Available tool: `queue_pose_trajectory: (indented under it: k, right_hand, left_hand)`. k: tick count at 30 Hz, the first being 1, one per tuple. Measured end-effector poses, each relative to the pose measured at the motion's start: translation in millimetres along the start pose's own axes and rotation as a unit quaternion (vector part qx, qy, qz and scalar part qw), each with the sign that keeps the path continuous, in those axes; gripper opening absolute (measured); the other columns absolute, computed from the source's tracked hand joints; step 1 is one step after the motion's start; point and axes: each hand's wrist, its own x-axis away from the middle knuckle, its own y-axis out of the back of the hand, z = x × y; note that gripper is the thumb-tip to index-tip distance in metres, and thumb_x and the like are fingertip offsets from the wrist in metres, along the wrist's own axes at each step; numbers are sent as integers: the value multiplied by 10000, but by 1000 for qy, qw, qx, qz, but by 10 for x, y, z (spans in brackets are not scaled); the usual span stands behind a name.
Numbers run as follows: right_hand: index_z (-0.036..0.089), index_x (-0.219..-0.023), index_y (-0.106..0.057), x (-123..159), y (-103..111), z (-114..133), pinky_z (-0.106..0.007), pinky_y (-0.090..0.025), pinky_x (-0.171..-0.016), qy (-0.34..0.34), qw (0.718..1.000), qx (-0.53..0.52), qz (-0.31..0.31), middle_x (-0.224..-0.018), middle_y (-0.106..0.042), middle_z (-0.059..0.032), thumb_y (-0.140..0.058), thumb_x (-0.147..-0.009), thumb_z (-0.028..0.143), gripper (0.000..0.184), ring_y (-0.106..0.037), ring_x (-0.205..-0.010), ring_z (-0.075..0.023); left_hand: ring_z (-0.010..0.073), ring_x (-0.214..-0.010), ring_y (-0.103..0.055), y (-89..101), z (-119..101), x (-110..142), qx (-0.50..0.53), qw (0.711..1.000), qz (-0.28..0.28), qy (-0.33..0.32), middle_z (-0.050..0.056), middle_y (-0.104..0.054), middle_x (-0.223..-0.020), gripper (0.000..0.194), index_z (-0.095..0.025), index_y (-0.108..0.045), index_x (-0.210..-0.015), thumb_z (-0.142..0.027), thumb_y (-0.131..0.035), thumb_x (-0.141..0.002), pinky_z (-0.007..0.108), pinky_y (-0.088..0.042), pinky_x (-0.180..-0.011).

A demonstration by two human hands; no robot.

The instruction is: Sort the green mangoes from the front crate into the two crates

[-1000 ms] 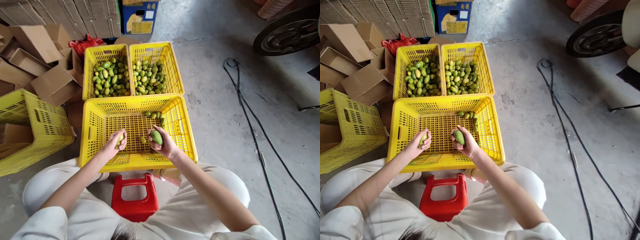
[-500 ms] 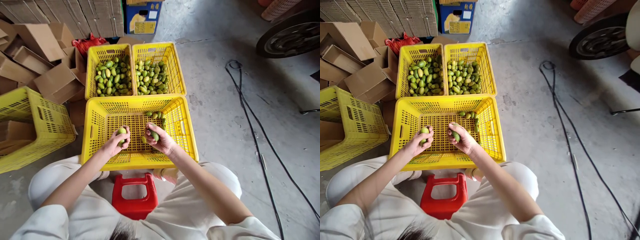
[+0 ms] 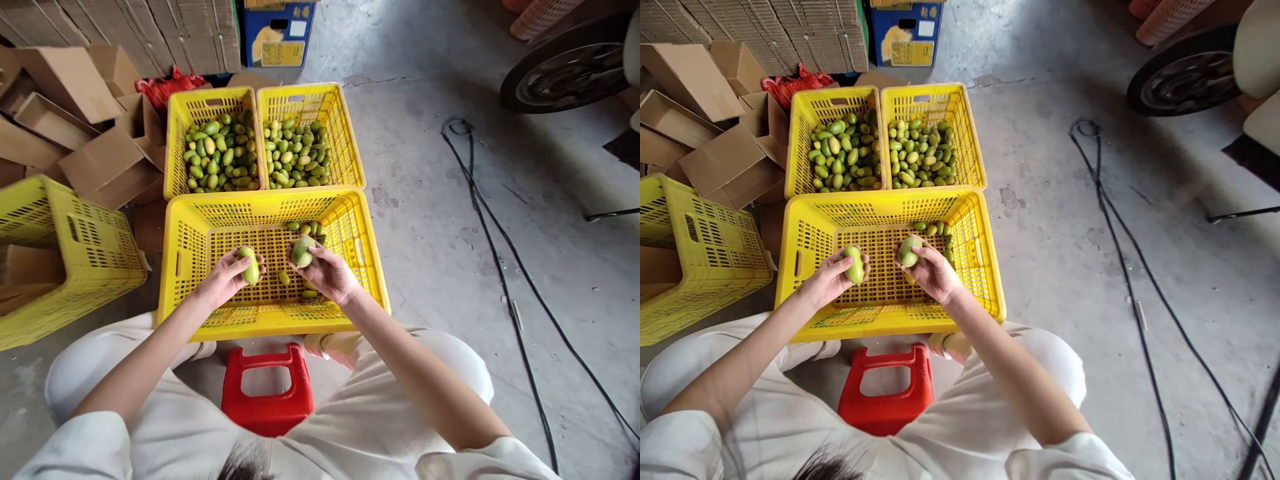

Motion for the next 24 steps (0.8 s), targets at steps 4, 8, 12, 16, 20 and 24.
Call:
queue_pose_trajectory:
  k: [4,8,12,16,20,24]
  right_hand:
    - [200,-838,-522,-10,122,-33,-109,-338,-330,-52,998,-29,22,-697,-550,42,-675,-762,188,171,-447,-472,-49]
    - [169,-782,-544,-32,252,-77,-122,-210,-266,-111,994,-21,12,-596,-527,18,-586,-850,373,220,-370,-396,-52]
    - [163,-927,-592,-9,252,-68,-230,-529,-494,-54,998,-27,-22,-795,-653,-52,-538,-832,289,168,-618,-665,-143]
    - [205,-1059,-582,36,184,-38,-341,-583,-768,-5,999,26,-24,-1001,-670,-50,-613,-751,167,312,-650,-936,-199]
    - [238,-1015,-587,50,177,-43,-223,-554,-608,-9,1000,5,-30,-873,-632,22,-714,-725,165,325,-624,-760,-119]
    - [203,-840,-575,37,202,-61,-102,-295,-334,-42,999,-15,-9,-659,-546,67,-773,-710,208,237,-456,-475,-42]
  left_hand:
    - [38,-442,-440,-21,32,-5,-13,1000,26,12,-75,-461,-552,232,-166,-550,-805,-172,-768,-727,153,-375,-441]
    - [36,-393,-384,-44,58,-34,-11,999,29,31,-74,-411,-508,194,-149,-575,-776,-287,-710,-788,157,-332,-395]
    - [123,-629,-586,-40,42,-48,50,998,-11,23,27,-587,-706,148,-136,-620,-877,-264,-621,-803,251,-514,-581]
    - [186,-862,-644,-24,30,-49,19,1000,-16,16,69,-654,-933,269,-157,-619,-1029,-125,-649,-764,331,-553,-764]
    - [107,-672,-600,-39,51,-43,0,999,34,10,2,-600,-762,247,-166,-608,-923,-147,-756,-726,220,-522,-602]
    - [25,-394,-379,-58,63,-32,12,997,60,41,-73,-409,-535,256,-162,-499,-698,-199,-748,-747,124,-296,-358]
